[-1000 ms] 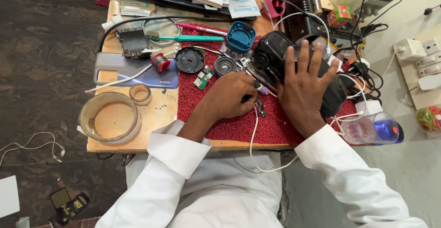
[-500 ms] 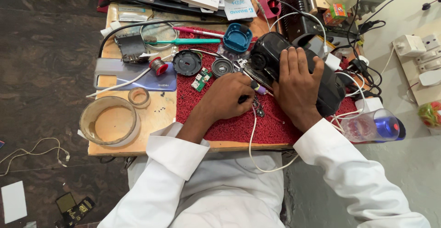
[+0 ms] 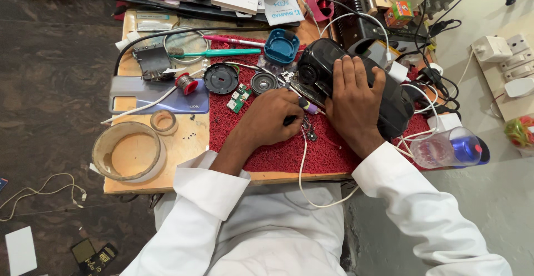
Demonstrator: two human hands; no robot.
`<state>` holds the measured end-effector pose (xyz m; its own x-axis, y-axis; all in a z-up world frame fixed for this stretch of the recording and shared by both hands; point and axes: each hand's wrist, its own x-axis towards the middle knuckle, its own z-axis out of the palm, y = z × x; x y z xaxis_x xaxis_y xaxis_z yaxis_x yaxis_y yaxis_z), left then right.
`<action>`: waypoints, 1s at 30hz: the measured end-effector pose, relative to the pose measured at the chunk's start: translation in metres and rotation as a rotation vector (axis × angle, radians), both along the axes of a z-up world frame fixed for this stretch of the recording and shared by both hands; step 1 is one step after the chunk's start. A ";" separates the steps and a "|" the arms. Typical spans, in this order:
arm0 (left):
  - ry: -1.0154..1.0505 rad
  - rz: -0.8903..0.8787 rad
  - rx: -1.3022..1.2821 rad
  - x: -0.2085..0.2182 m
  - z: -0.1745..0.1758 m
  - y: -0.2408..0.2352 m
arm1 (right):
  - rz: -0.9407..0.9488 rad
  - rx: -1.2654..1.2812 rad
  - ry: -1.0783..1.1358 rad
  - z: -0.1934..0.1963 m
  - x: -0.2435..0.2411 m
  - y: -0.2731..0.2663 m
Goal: The person disassembles a black toy car, removes the internal circuit board and speaker, and manipulates wires and components on a cluttered workbench. They repeatedly handle the car body and internal parts, turning them over and connecting wires.
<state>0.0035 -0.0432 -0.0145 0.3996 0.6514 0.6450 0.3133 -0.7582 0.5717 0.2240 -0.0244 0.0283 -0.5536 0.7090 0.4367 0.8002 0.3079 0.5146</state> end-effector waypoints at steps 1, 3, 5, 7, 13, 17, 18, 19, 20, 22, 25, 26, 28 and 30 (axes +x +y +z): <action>0.001 0.001 0.000 0.000 0.000 0.000 | 0.001 0.000 0.007 0.000 0.000 0.000; 0.003 -0.003 -0.005 0.000 0.000 0.000 | 0.004 0.001 0.022 -0.001 0.001 0.000; 0.004 -0.004 -0.009 0.000 0.000 0.000 | 0.004 0.004 0.030 -0.001 0.000 -0.001; 0.005 -0.005 -0.009 0.000 0.000 0.000 | 0.006 0.004 0.039 -0.002 0.000 -0.001; 0.003 -0.013 0.007 0.000 0.000 0.000 | 0.006 -0.014 0.059 -0.002 0.001 -0.001; 0.005 -0.006 0.001 0.000 0.001 0.000 | 0.005 -0.012 0.065 -0.003 0.000 -0.002; 0.005 -0.003 0.001 0.001 0.001 0.000 | 0.005 -0.011 0.066 -0.003 0.001 -0.002; 0.004 0.000 0.002 0.001 0.001 0.000 | 0.007 -0.008 0.072 -0.004 0.001 -0.002; 0.004 0.001 0.005 0.001 0.001 -0.001 | 0.009 -0.006 0.078 -0.004 0.001 -0.002; 0.005 0.002 0.011 0.001 0.002 -0.001 | 0.014 -0.002 0.084 -0.004 0.001 -0.001; -0.004 0.004 0.002 0.001 0.002 -0.001 | 0.020 -0.004 0.093 -0.004 0.001 -0.001; 0.006 0.011 -0.006 0.001 0.002 -0.002 | 0.023 -0.010 0.104 -0.003 0.001 -0.002; 0.025 0.028 -0.019 0.001 0.002 -0.002 | 0.038 -0.033 0.155 0.002 0.001 -0.004; 0.023 0.029 -0.017 0.002 0.002 -0.002 | 0.066 -0.070 0.236 0.009 0.003 -0.009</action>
<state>0.0054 -0.0453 -0.0129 0.3945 0.6740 0.6246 0.3485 -0.7387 0.5770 0.2267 -0.0335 0.0369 -0.4884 0.7074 0.5110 0.8726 0.3920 0.2913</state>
